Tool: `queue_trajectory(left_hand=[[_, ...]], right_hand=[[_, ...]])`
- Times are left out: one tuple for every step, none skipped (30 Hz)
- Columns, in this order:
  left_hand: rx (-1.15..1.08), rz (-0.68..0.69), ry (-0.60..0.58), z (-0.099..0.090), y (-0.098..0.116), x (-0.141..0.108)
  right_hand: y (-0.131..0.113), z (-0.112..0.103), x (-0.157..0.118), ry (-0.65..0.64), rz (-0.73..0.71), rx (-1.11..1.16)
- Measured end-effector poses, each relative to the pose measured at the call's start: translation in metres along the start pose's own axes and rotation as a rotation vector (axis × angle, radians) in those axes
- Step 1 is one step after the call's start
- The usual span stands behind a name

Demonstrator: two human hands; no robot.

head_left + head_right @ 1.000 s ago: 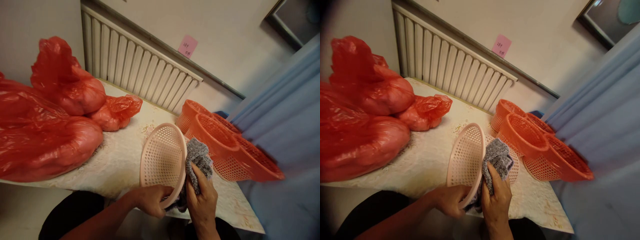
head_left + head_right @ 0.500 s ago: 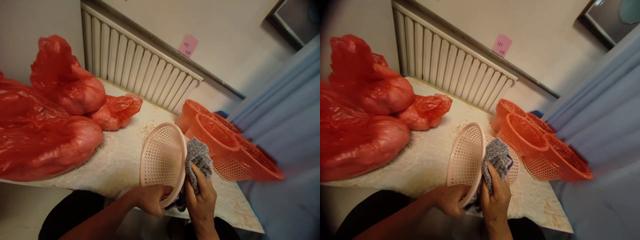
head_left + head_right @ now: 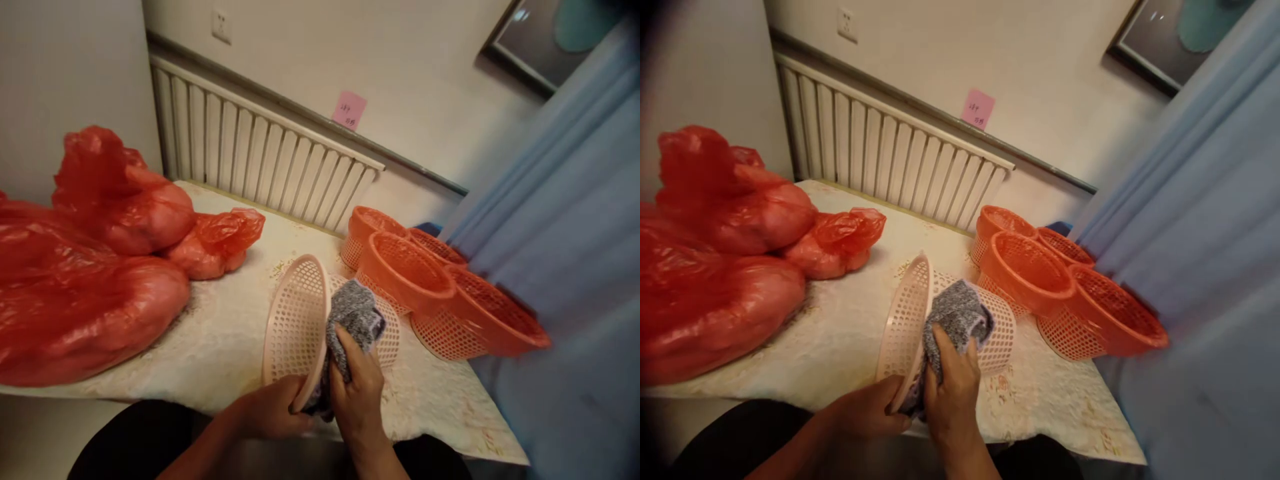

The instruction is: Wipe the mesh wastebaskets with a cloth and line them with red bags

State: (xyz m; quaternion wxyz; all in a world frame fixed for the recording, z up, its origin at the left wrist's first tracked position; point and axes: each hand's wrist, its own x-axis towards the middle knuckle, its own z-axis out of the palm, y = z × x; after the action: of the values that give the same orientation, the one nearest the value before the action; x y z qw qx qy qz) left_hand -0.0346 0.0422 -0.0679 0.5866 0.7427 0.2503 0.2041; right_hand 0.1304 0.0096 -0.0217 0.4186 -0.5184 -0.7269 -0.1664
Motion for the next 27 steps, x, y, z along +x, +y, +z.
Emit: queue_trajectory(left_hand=[[-0.062,0.022,0.02,0.001,0.003,0.0],[-0.138,0.048,0.045,0.003,0.007,0.001],[-0.216,0.073,0.085,0.005,0.012,0.003],[-0.283,0.088,0.139,0.007,0.017,0.005],[-0.325,0.09,0.209,0.01,0.023,0.009],[-0.343,0.079,0.289,0.013,0.03,0.013],[-0.342,0.062,0.371,0.016,0.037,0.017],[-0.331,0.048,0.438,0.02,0.043,0.021],[-0.314,0.037,0.491,0.023,0.049,0.025],[-0.295,0.029,0.528,0.025,0.054,0.028],[-0.274,0.024,0.546,0.026,0.058,0.03],[-0.252,0.018,0.547,0.027,0.06,0.031],[-0.232,0.008,0.541,0.027,0.061,0.031],[-0.216,-0.005,0.534,0.027,0.061,0.031],[-0.208,-0.019,0.526,0.026,0.059,0.031],[-0.209,-0.031,0.516,0.025,0.057,0.03],[-0.217,-0.041,0.506,0.024,0.055,0.029],[-0.228,-0.051,0.494,0.024,0.054,0.029],[-0.235,-0.056,0.484,0.024,0.053,0.028],[-0.233,-0.061,0.479,0.024,0.053,0.028],[-0.217,-0.069,0.482,0.025,0.054,0.028],[-0.19,-0.081,0.492,0.026,0.056,0.029],[-0.157,-0.097,0.507,0.027,0.059,0.029],[-0.123,-0.12,0.525,0.029,0.061,0.029],[-0.094,-0.148,0.539,0.03,0.063,0.03],[-0.07,-0.177,0.553,0.031,0.065,0.03],[-0.052,-0.201,0.565,0.032,0.066,0.029]], right_hand=[[0.001,0.0,0.0,-0.004,-0.002,0.013],[0.001,0.0,-0.001,-0.009,0.0,0.022],[0.002,-0.001,-0.001,-0.018,0.006,0.03],[0.002,-0.002,-0.002,-0.026,0.014,0.038],[0.003,-0.002,-0.002,-0.038,0.026,0.046],[0.003,-0.004,-0.002,-0.049,0.035,0.056],[0.004,-0.005,-0.002,-0.057,0.039,0.069],[0.004,-0.007,-0.001,-0.059,0.039,0.086],[0.005,-0.009,0.0,-0.059,0.037,0.105],[0.007,-0.012,0.002,-0.058,0.031,0.123],[0.009,-0.015,0.004,-0.056,0.019,0.142],[0.012,-0.018,0.007,-0.055,0.006,0.157],[0.016,-0.021,0.01,-0.063,-0.003,0.166],[0.022,-0.023,0.012,-0.076,-0.009,0.17],[0.029,-0.025,0.013,-0.091,-0.007,0.167],[0.039,-0.027,0.013,-0.105,0.006,0.158],[0.05,-0.027,0.012,-0.118,0.028,0.145],[0.063,-0.027,0.01,-0.121,0.056,0.128],[0.077,-0.027,0.008,-0.117,0.089,0.109],[0.092,-0.026,0.004,-0.112,0.126,0.088],[0.107,-0.025,-0.001,-0.107,0.164,0.066],[0.121,-0.024,-0.006,-0.104,0.198,0.044],[0.134,-0.023,-0.011,-0.102,0.227,0.022],[0.144,-0.023,-0.017,-0.102,0.252,0.001],[0.153,-0.022,-0.022,-0.1,0.27,-0.018],[0.16,-0.022,-0.026,-0.094,0.285,-0.033],[0.164,-0.021,-0.031,-0.085,0.296,-0.04]])
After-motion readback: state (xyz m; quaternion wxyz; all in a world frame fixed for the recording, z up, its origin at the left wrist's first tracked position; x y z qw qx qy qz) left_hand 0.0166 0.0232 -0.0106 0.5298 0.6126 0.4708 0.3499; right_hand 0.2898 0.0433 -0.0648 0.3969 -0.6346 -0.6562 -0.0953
